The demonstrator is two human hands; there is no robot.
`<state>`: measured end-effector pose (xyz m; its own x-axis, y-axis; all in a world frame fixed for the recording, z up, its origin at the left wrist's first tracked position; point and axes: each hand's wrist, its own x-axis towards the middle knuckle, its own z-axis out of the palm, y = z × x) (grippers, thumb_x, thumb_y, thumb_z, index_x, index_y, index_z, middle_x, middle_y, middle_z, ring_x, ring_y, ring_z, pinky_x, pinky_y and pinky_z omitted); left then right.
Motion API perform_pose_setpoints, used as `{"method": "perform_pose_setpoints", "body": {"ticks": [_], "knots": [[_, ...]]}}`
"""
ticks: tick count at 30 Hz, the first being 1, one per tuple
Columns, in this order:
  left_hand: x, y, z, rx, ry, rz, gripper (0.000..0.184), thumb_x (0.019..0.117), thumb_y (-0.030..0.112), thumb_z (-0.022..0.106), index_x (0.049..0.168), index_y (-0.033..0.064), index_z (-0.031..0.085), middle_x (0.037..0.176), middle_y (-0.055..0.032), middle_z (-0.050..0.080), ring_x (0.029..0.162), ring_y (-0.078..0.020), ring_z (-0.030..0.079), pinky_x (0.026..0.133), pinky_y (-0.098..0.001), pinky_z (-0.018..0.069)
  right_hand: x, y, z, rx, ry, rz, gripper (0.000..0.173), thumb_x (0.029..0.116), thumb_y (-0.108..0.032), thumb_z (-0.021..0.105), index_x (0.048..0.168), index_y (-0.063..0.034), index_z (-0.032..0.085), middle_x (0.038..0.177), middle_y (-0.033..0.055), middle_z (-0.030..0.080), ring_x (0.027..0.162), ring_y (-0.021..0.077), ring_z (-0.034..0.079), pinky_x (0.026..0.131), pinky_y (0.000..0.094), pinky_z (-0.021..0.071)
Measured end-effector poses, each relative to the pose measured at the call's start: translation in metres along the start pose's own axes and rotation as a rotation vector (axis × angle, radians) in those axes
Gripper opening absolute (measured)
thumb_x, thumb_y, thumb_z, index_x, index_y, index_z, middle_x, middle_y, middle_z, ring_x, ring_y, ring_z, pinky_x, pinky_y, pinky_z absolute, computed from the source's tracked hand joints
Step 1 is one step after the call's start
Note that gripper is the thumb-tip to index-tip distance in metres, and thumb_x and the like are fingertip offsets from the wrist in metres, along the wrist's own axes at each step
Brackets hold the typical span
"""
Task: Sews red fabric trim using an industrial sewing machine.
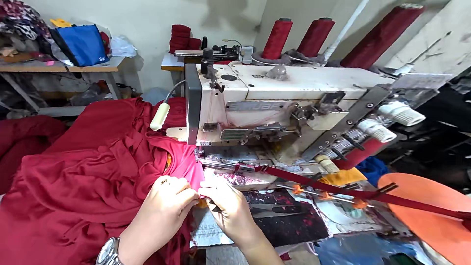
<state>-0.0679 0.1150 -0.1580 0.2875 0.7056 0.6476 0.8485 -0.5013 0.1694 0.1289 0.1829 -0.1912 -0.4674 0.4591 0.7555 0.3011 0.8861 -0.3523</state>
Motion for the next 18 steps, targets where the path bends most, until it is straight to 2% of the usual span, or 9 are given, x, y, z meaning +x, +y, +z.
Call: {"method": "perform_pose_setpoints", "body": {"ticks": [4,11,16,18], "knots": [[-0.0011,0.0035,0.0013,0.046,-0.013,0.01,0.023,0.1042,0.029,0.055,0.095,0.0196,0.074,0.085,0.0029,0.067,0.084,-0.0142,0.065,0.086,-0.0369,0.0506,-0.0058,0.0021,-0.0013,-0.018,0.002,-0.024,0.018,0.0965,-0.01,0.06,0.101,-0.0156,0.077,0.109,0.0048,0.076,0.106,0.0122,0.071,0.089,0.0245,0.0579],[-0.0033,0.0054,0.0035,0.116,-0.008,0.032,0.022,0.103,0.021,0.054,0.094,0.02,0.075,0.086,0.0026,0.067,0.085,-0.0155,0.065,0.086,-0.0369,0.0508,-0.0072,0.0008,-0.0037,-0.1,-0.014,-0.064,0.019,0.0975,-0.012,0.06,0.102,-0.0168,0.078,0.108,0.0031,0.075,0.098,0.0099,0.07,0.083,0.0195,0.0565],[-0.0015,0.0022,0.0055,0.165,0.007,0.042,0.022,0.1025,0.02,0.055,0.094,0.0202,0.075,0.088,0.0025,0.068,0.087,-0.0156,0.065,0.088,-0.0372,0.0509,-0.0032,0.0015,-0.0039,-0.162,-0.021,-0.082,0.023,0.0966,-0.011,0.058,0.102,-0.018,0.078,0.107,0.0034,0.076,0.1,0.0115,0.071,0.084,0.0219,0.0572],[0.002,-0.0004,0.006,0.181,0.014,0.041,0.021,0.1022,0.019,0.055,0.096,0.0202,0.076,0.09,0.002,0.069,0.089,-0.0159,0.066,0.088,-0.0376,0.0512,0.0009,0.002,-0.0025,-0.205,-0.011,-0.077,0.023,0.0955,-0.012,0.058,0.101,-0.0185,0.079,0.105,0.0043,0.076,0.097,0.0136,0.071,0.081,0.024,0.0576]]}}
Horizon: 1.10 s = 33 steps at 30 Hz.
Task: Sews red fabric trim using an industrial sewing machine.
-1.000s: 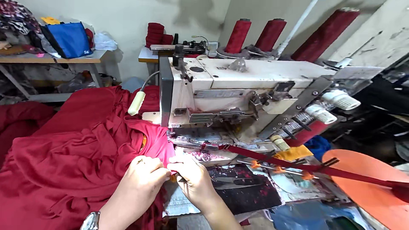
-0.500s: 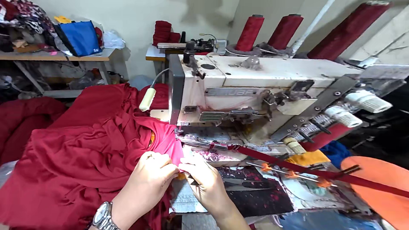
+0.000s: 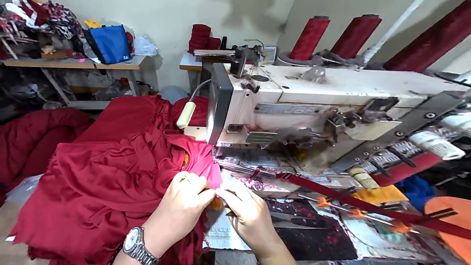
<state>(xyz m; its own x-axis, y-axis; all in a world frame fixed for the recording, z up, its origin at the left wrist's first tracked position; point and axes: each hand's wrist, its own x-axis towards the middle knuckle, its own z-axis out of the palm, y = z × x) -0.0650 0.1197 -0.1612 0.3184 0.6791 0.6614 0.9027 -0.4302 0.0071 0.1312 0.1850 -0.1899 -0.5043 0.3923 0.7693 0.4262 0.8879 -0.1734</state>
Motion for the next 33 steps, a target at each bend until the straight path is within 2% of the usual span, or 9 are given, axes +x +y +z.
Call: {"method": "perform_pose_setpoints", "body": {"ticks": [4,9,15,21,25,27,29,30,33], "knots": [[0.007,-0.007,0.001,-0.014,0.011,0.015,0.021,0.1013,0.015,0.055,0.096,0.0184,0.076,0.106,0.0033,0.074,0.104,-0.0148,0.069,0.095,-0.0378,0.0537,0.007,0.0,0.003,-0.049,0.018,0.021,0.022,0.0906,-0.012,0.06,0.097,-0.0191,0.079,0.103,0.0067,0.075,0.094,0.0181,0.072,0.077,0.0286,0.0599],[0.008,-0.013,0.002,-0.026,0.005,0.04,0.024,0.103,0.016,0.054,0.101,0.0189,0.078,0.107,0.0056,0.075,0.104,-0.0114,0.069,0.098,-0.0343,0.0518,0.009,-0.001,0.002,-0.04,0.031,0.051,0.023,0.0917,-0.013,0.06,0.101,-0.02,0.08,0.106,0.0083,0.075,0.096,0.0172,0.072,0.078,0.0271,0.0597],[0.019,-0.027,0.001,-0.071,-0.112,0.0,0.029,0.0994,0.009,0.052,0.107,0.0202,0.077,0.111,0.0055,0.075,0.11,-0.0129,0.069,0.098,-0.0391,0.0538,0.022,-0.006,0.001,-0.119,-0.045,0.129,0.031,0.08,-0.014,0.062,0.104,-0.0161,0.081,0.099,0.0074,0.074,0.079,0.0217,0.073,0.059,0.0356,0.0592],[0.021,-0.03,-0.002,-0.098,-0.166,0.009,0.033,0.0973,0.002,0.051,0.11,0.019,0.077,0.115,0.0038,0.074,0.113,-0.0151,0.068,0.099,-0.0406,0.0536,0.021,-0.019,-0.002,-0.187,-0.109,0.203,0.035,0.0818,-0.017,0.063,0.112,-0.0156,0.081,0.113,0.0059,0.077,0.093,0.0236,0.076,0.07,0.039,0.0622],[0.026,-0.034,-0.004,-0.138,-0.207,0.002,0.035,0.0975,0.0,0.05,0.112,0.0174,0.076,0.117,0.0017,0.074,0.114,-0.0164,0.068,0.099,-0.04,0.0541,0.026,-0.03,-0.005,-0.229,-0.144,0.271,0.039,0.0788,-0.017,0.065,0.115,-0.0137,0.079,0.113,0.0059,0.077,0.094,0.0248,0.076,0.068,0.0408,0.0619],[0.03,-0.039,-0.004,-0.177,-0.238,-0.025,0.035,0.1,0.002,0.047,0.114,0.0166,0.076,0.121,0.002,0.074,0.117,-0.0154,0.067,0.101,-0.038,0.0534,0.033,-0.034,-0.005,-0.274,-0.194,0.311,0.043,0.0767,-0.018,0.067,0.118,-0.0137,0.078,0.11,0.0072,0.077,0.088,0.0255,0.076,0.064,0.0417,0.0609],[0.036,-0.048,-0.002,-0.217,-0.277,-0.068,0.036,0.1012,0.004,0.045,0.115,0.0167,0.076,0.124,0.003,0.073,0.12,-0.0143,0.066,0.104,-0.0374,0.052,0.045,-0.036,-0.008,-0.304,-0.297,0.371,0.044,0.0792,-0.019,0.069,0.123,-0.0157,0.077,0.108,0.0097,0.075,0.08,0.027,0.074,0.06,0.043,0.0587],[0.04,-0.053,0.0,-0.234,-0.302,-0.085,0.037,0.1009,0.004,0.045,0.116,0.017,0.076,0.124,0.0024,0.073,0.121,-0.0149,0.066,0.105,-0.0383,0.0514,0.051,-0.038,-0.01,-0.298,-0.343,0.407,0.042,0.0821,-0.019,0.069,0.123,-0.0169,0.076,0.112,0.0107,0.074,0.081,0.028,0.074,0.062,0.0442,0.0587],[0.053,-0.07,0.001,-0.247,-0.365,-0.135,0.036,0.1008,0.005,0.048,0.119,0.0175,0.076,0.125,0.0,0.072,0.123,-0.0165,0.064,0.107,-0.0399,0.0494,0.056,-0.041,-0.014,-0.251,-0.342,0.452,0.032,0.0865,-0.02,0.067,0.116,-0.0199,0.078,0.113,0.0087,0.075,0.084,0.0269,0.074,0.066,0.0451,0.0597]]}}
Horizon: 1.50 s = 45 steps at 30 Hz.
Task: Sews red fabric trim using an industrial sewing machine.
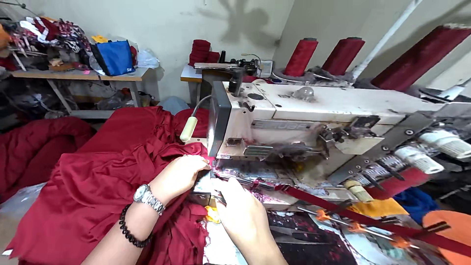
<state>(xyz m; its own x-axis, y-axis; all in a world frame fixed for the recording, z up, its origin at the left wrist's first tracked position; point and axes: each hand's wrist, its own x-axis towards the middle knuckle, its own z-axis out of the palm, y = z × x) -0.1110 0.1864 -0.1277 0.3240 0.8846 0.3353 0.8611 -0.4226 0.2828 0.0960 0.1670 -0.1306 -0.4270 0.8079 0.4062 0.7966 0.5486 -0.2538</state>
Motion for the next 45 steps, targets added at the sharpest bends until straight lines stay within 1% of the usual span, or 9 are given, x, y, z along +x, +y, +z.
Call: {"method": "perform_pose_setpoints", "body": {"ticks": [4,8,17,23,30,33,37,41,45], "knots": [[0.004,-0.01,-0.01,-0.016,-0.026,-0.115,0.03,0.1015,0.007,0.051,0.118,0.0108,0.075,0.12,-0.0066,0.072,0.119,-0.0217,0.065,0.105,-0.043,0.0495,-0.013,-0.006,-0.027,0.146,-0.153,0.131,0.047,0.0993,-0.044,0.057,0.13,-0.0095,0.067,0.122,0.0146,0.071,0.109,0.0341,0.07,0.086,0.0526,0.0566],[-0.019,-0.014,-0.003,-0.024,0.104,-0.196,0.03,0.1,0.005,0.054,0.115,0.014,0.078,0.123,-0.0027,0.072,0.122,-0.0215,0.064,0.106,-0.0445,0.0486,-0.02,-0.002,-0.044,0.193,-0.231,0.145,0.041,0.1022,-0.017,0.051,0.138,-0.0005,0.061,0.129,0.0233,0.066,0.123,0.0423,0.062,0.106,0.054,0.047],[-0.079,0.03,-0.021,-0.047,0.37,-0.411,0.026,0.093,0.01,0.053,0.104,0.0143,0.077,0.102,-0.0017,0.072,0.091,-0.0131,0.069,0.081,-0.033,0.0589,0.005,-0.038,0.011,-0.219,-0.015,0.042,0.034,0.097,-0.007,0.055,0.127,-0.0049,0.071,0.117,0.0155,0.073,0.097,0.0314,0.074,0.078,0.0454,0.0603],[-0.081,0.046,-0.034,-0.205,0.387,-0.436,0.027,0.0945,0.014,0.052,0.105,0.0178,0.077,0.103,0.0034,0.071,0.097,-0.0033,0.065,0.085,-0.0211,0.0547,0.032,-0.058,0.024,-0.073,0.027,0.102,0.031,0.0986,-0.014,0.056,0.123,-0.0055,0.072,0.104,0.016,0.075,0.082,0.0341,0.074,0.067,0.0495,0.0589],[-0.097,0.077,-0.043,-0.555,0.053,-0.098,0.021,0.0945,-0.001,0.056,0.103,0.0011,0.075,0.103,-0.0144,0.073,0.102,-0.0248,0.069,0.092,-0.0414,0.0558,0.017,-0.042,0.006,0.089,0.094,-0.013,0.026,0.0965,-0.01,0.056,0.114,-0.0018,0.074,0.103,0.0195,0.075,0.087,0.0398,0.074,0.069,0.0591,0.0576],[-0.11,0.067,-0.06,-0.696,-0.257,0.133,0.026,0.0968,0.019,0.066,0.115,0.0016,0.074,0.117,-0.0167,0.07,0.113,-0.0285,0.066,0.101,-0.045,0.0503,0.008,-0.036,-0.01,0.114,0.041,0.015,0.03,0.1019,-0.012,0.052,0.122,0.0003,0.07,0.114,0.0216,0.073,0.091,0.0406,0.074,0.072,0.0597,0.0571],[-0.105,-0.025,-0.079,-0.33,0.011,-0.46,0.034,0.1014,0.02,0.06,0.133,0.0098,0.067,0.134,-0.0133,0.063,0.13,-0.0262,0.057,0.11,-0.0477,0.0453,0.001,-0.031,-0.008,0.22,0.084,-0.028,0.033,0.1005,-0.016,0.057,0.128,0.0002,0.066,0.122,0.0222,0.069,0.095,0.0355,0.072,0.075,0.0514,0.0578],[-0.121,-0.146,-0.057,0.023,-0.007,-0.94,0.051,0.1002,0.032,0.065,0.146,0.0105,0.056,0.163,-0.0221,0.034,0.154,-0.046,0.018,0.119,-0.0748,0.0075,-0.007,-0.043,-0.005,0.299,0.132,-0.103,0.037,0.0982,-0.028,0.06,0.123,-0.0026,0.07,0.113,0.0168,0.072,0.093,0.0275,0.072,0.077,0.0442,0.0581],[-0.135,-0.137,-0.078,-0.006,0.129,-0.859,0.039,0.105,0.028,0.057,0.135,0.0028,0.059,0.139,-0.0225,0.059,0.137,-0.0417,0.05,0.116,-0.0738,0.0208,-0.018,-0.042,0.0,0.353,0.129,-0.22,0.029,0.0972,-0.024,0.056,0.113,-0.006,0.073,0.099,0.0098,0.074,0.08,0.0174,0.07,0.068,0.036,0.0581]]}}
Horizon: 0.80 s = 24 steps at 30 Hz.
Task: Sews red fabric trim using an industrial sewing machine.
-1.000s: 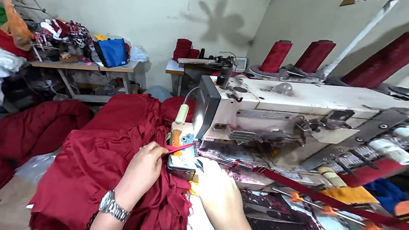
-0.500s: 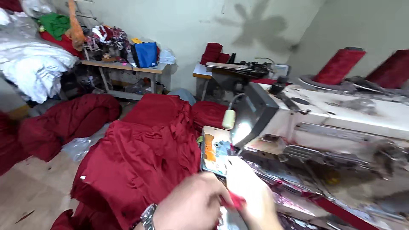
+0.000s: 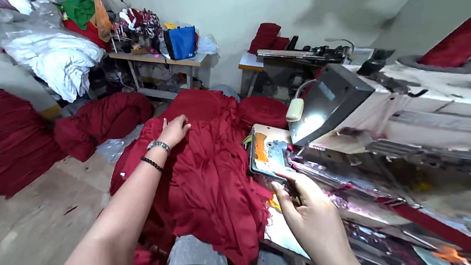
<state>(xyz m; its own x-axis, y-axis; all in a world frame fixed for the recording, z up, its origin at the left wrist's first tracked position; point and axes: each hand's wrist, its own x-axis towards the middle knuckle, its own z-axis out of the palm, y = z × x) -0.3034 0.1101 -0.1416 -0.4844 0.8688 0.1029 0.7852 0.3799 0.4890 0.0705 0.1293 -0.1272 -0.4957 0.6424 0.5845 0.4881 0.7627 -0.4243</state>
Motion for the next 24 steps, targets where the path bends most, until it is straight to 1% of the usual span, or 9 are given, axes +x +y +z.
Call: {"method": "perform_pose_setpoints", "body": {"ticks": [4,8,10,12,14,16,18,21,24], "knots": [[-0.036,0.003,-0.049,0.061,0.05,-0.132,0.054,0.0977,0.026,0.069,0.144,0.0055,0.051,0.138,-0.0288,0.055,0.126,-0.0494,0.056,0.1,-0.071,0.0438,-0.036,-0.038,0.014,0.041,-0.189,-0.151,0.021,0.095,-0.015,0.061,0.108,-0.0038,0.073,0.093,0.0124,0.071,0.073,0.0245,0.071,0.058,0.0413,0.0584],[-0.079,-0.026,-0.039,0.202,-0.099,-0.363,0.059,0.0965,0.03,0.07,0.142,-0.003,0.051,0.128,-0.0352,0.06,0.119,-0.0556,0.058,0.096,-0.0745,0.0449,-0.065,-0.069,0.067,-0.106,-0.272,-0.281,0.036,0.0865,-0.019,0.074,0.121,-0.0085,0.073,0.103,0.0115,0.072,0.066,0.0243,0.07,0.051,0.0382,0.0571],[-0.088,-0.04,-0.02,0.15,-0.16,-0.408,0.04,0.1026,0.025,0.06,0.131,-0.0026,0.058,0.121,-0.0297,0.065,0.114,-0.0486,0.063,0.095,-0.0686,0.0481,-0.059,-0.064,0.089,-0.276,-0.251,-0.227,0.034,0.0837,-0.013,0.077,0.117,-0.0082,0.074,0.105,0.014,0.071,0.061,0.0275,0.068,0.048,0.0414,0.0554],[-0.091,-0.04,-0.029,-0.164,0.03,-0.388,0.033,0.1067,0.02,0.052,0.124,-0.0073,0.057,0.11,-0.0273,0.066,0.098,-0.0398,0.068,0.088,-0.0587,0.0547,-0.04,-0.058,0.084,-0.248,-0.215,-0.16,0.02,0.0807,-0.004,0.075,0.1,-0.009,0.074,0.097,0.012,0.07,0.062,0.0275,0.069,0.047,0.0434,0.0559],[-0.089,-0.021,-0.055,-0.532,0.368,-0.299,0.036,0.109,0.022,0.047,0.128,-0.0086,0.051,0.105,-0.0238,0.064,0.084,-0.0301,0.067,0.078,-0.0489,0.0578,-0.016,-0.062,0.051,0.047,-0.202,-0.081,0.013,0.0908,-0.004,0.064,0.102,-0.0063,0.072,0.095,0.0082,0.073,0.074,0.021,0.072,0.06,0.0406,0.0593],[-0.075,0.009,-0.088,-0.657,0.674,-0.092,0.033,0.1069,0.022,0.049,0.123,-0.0064,0.05,0.1,-0.017,0.061,0.08,-0.0204,0.066,0.074,-0.041,0.0592,0.006,-0.068,0.015,0.454,-0.176,0.008,0.017,0.1023,-0.014,0.054,0.104,-0.0057,0.069,0.091,-0.0028,0.07,0.081,-0.0003,0.065,0.073,0.0192,0.0561],[-0.051,0.04,-0.114,-0.544,0.838,0.138,0.031,0.1042,0.02,0.052,0.119,-0.0069,0.054,0.102,-0.0158,0.063,0.088,-0.0182,0.064,0.08,-0.0373,0.0554,0.021,-0.072,-0.006,0.707,-0.125,0.082,0.015,0.1036,-0.014,0.053,0.104,-0.0056,0.066,0.091,-0.0084,0.068,0.083,-0.008,0.063,0.077,0.0114,0.0545],[-0.012,0.066,-0.116,-0.222,0.523,0.318,0.03,0.1035,0.016,0.054,0.121,-0.0076,0.059,0.116,-0.0231,0.064,0.111,-0.0313,0.063,0.101,-0.049,0.0499,0.024,-0.045,0.001,0.472,-0.145,0.23,0.017,0.1011,-0.02,0.056,0.103,-0.0107,0.071,0.088,-0.0072,0.07,0.081,-0.0033,0.066,0.074,0.0169,0.0557],[0.005,0.064,-0.079,0.012,-0.065,0.275,0.031,0.0997,0.014,0.065,0.127,0.0001,0.064,0.124,-0.023,0.065,0.118,-0.0369,0.063,0.104,-0.0572,0.0485,-0.002,-0.003,0.01,0.024,-0.335,0.216,0.022,0.1006,-0.012,0.058,0.113,-0.002,0.073,0.106,0.0169,0.073,0.098,0.0315,0.071,0.087,0.0546,0.0561]]}}
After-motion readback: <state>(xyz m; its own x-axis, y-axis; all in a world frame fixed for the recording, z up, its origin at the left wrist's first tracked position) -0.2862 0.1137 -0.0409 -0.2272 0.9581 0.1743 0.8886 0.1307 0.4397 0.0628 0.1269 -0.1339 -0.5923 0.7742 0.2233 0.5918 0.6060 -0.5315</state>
